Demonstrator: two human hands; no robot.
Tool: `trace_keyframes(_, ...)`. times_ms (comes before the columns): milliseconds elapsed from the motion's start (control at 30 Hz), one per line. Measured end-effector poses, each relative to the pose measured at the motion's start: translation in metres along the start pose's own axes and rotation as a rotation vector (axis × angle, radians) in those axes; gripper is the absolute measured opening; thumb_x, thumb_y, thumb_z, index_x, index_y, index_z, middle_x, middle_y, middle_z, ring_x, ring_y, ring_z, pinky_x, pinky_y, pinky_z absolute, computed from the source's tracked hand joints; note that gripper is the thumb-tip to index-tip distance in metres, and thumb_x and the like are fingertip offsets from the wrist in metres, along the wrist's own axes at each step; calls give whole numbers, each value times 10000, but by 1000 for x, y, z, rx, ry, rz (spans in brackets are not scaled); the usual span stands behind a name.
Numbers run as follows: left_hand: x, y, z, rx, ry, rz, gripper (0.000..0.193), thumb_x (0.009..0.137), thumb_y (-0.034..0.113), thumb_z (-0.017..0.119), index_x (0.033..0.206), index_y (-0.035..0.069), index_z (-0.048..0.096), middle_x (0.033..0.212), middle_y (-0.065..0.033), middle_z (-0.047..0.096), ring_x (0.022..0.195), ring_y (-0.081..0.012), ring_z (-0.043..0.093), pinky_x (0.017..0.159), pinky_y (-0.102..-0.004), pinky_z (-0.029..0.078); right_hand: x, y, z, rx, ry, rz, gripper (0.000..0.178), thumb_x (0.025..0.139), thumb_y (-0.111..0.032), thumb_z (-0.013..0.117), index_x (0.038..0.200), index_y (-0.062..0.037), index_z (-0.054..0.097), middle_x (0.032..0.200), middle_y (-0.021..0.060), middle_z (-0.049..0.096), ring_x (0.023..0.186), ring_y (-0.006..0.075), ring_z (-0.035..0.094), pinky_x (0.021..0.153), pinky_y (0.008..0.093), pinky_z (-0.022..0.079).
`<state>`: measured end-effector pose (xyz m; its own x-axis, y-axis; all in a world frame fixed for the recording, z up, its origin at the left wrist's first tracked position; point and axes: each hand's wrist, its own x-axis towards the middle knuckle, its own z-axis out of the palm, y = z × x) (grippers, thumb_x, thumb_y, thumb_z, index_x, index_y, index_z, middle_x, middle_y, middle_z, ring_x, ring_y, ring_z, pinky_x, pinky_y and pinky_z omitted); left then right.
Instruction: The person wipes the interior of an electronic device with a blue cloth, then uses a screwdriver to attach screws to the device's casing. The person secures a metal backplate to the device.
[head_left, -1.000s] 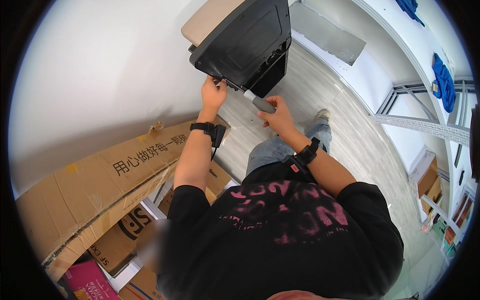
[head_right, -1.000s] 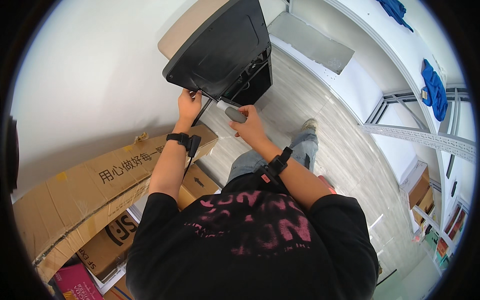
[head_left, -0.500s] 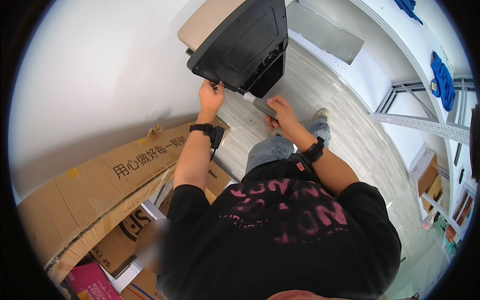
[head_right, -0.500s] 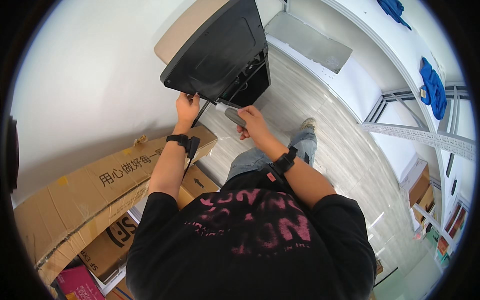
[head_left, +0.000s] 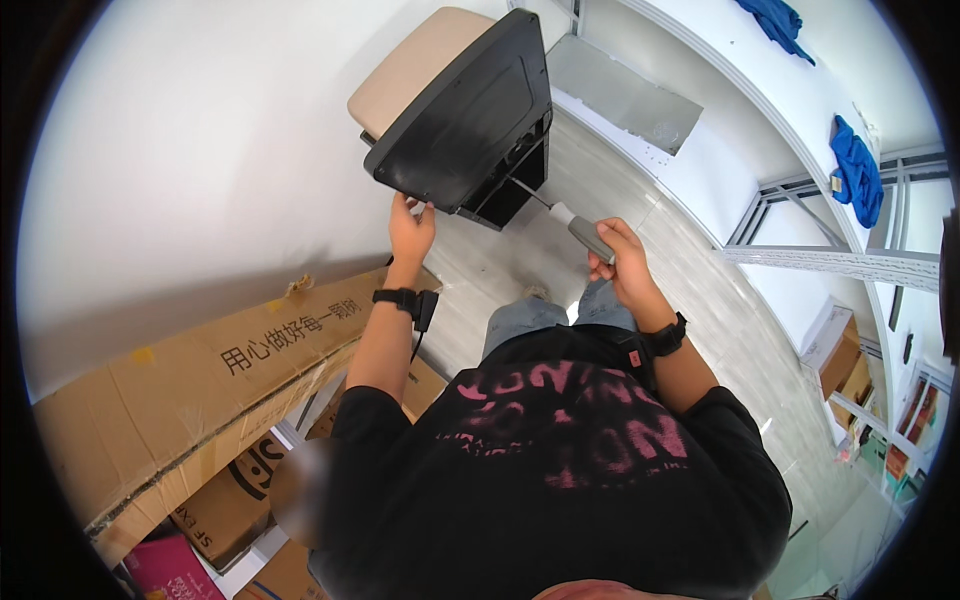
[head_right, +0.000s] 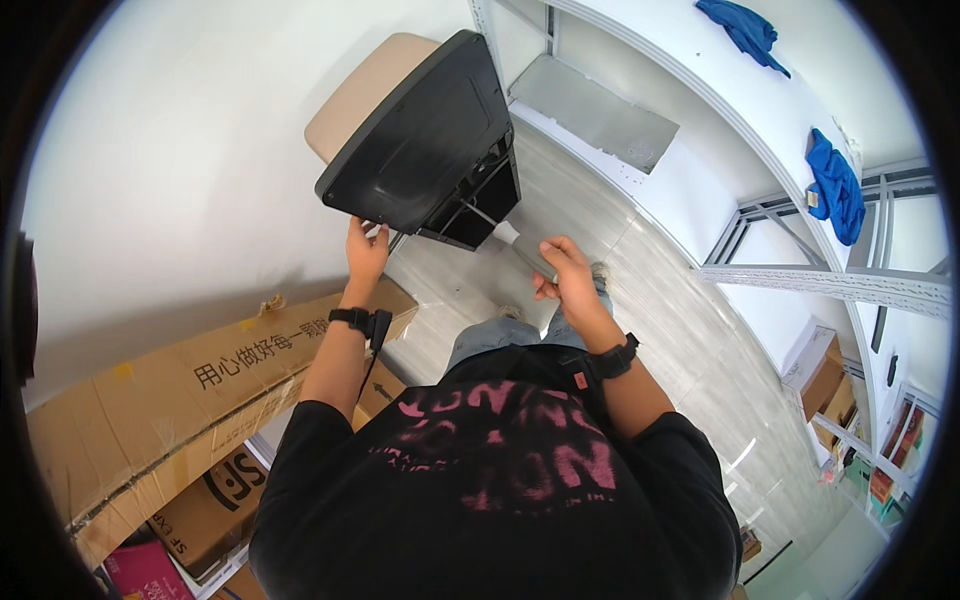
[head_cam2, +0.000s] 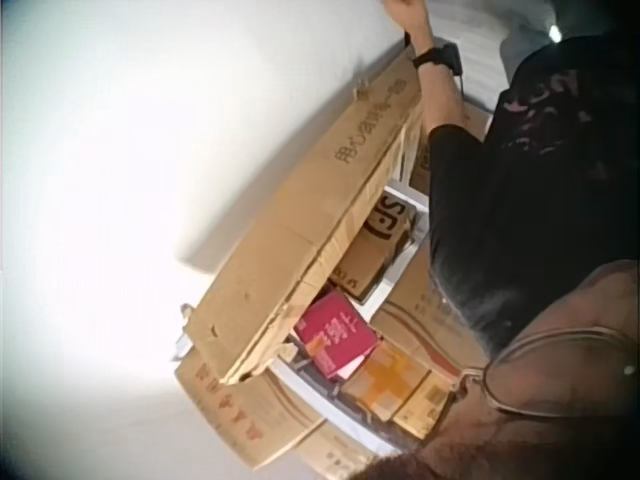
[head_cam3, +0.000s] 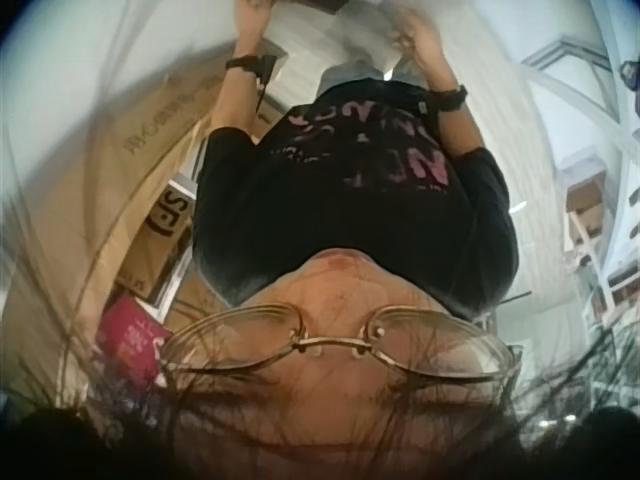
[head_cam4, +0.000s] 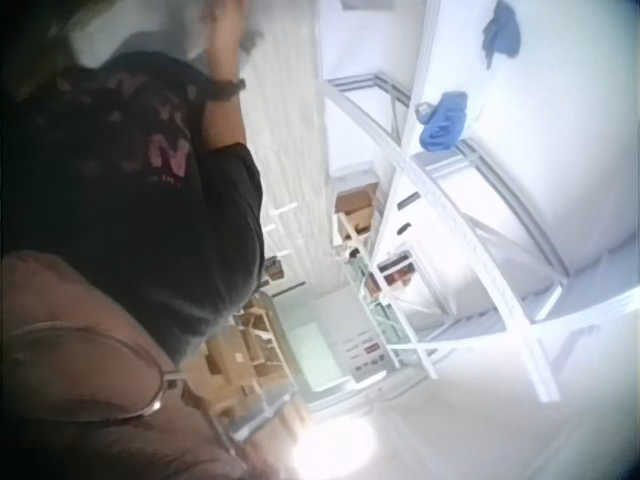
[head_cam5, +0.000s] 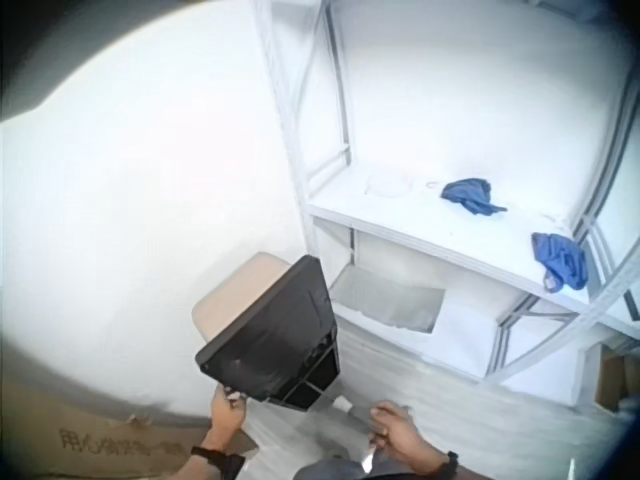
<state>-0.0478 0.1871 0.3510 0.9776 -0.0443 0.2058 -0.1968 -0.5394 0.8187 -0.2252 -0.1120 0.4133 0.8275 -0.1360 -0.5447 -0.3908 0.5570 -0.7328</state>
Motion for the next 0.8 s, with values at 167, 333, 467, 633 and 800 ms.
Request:
trace_keyframes(167, -21, 18, 9, 128, 1, 7, 158, 838, 95, 650, 906, -4, 546, 778, -83, 593, 647, -165, 557, 587, -300, 466, -6, -33, -34, 11, 99, -78, 229, 935, -287, 531, 1016, -75, 499, 638, 72, 559, 438, 96, 404, 500, 264, 452)
trace_keyframes(333, -9, 70, 71, -57, -300, 90, 139, 860, 90, 659, 778, 14, 577, 655, 43, 535, 596, -23, 447, 545, -198, 394, -7, -69, -85, 101, 136, -210, 246, 938, -306, 541, 1013, -75, 500, 640, 68, 561, 448, 98, 414, 500, 262, 453)
trace_keyframes(467, 35, 145, 167, -167, -421, 220, 82, 838, 74, 661, 825, 6, 618, 651, -23, 597, 597, -55, 516, 565, -227, 441, 0, -106, -138, 184, 200, -309, 248, 942, -315, 554, 1016, -83, 503, 645, 60, 564, 460, 97, 419, 506, 264, 455)
trace_keyframes(633, 86, 233, 300, -306, -538, 271, 77, 829, 64, 663, 825, 1, 619, 686, -37, 616, 608, -74, 541, 568, -228, 448, 22, -157, -213, 212, 239, -372, 223, 940, -292, 571, 1028, -98, 507, 654, 48, 575, 474, 93, 431, 508, 257, 452)
trace_keyframes(800, 122, 333, 410, -233, -525, 350, 140, 830, 109, 672, 923, 11, 634, 770, -54, 635, 678, -112, 578, 597, -247, 463, 36, -203, -280, 247, 241, -361, 217, 936, -275, 578, 1047, -106, 500, 652, 44, 578, 484, 94, 457, 504, 252, 447)
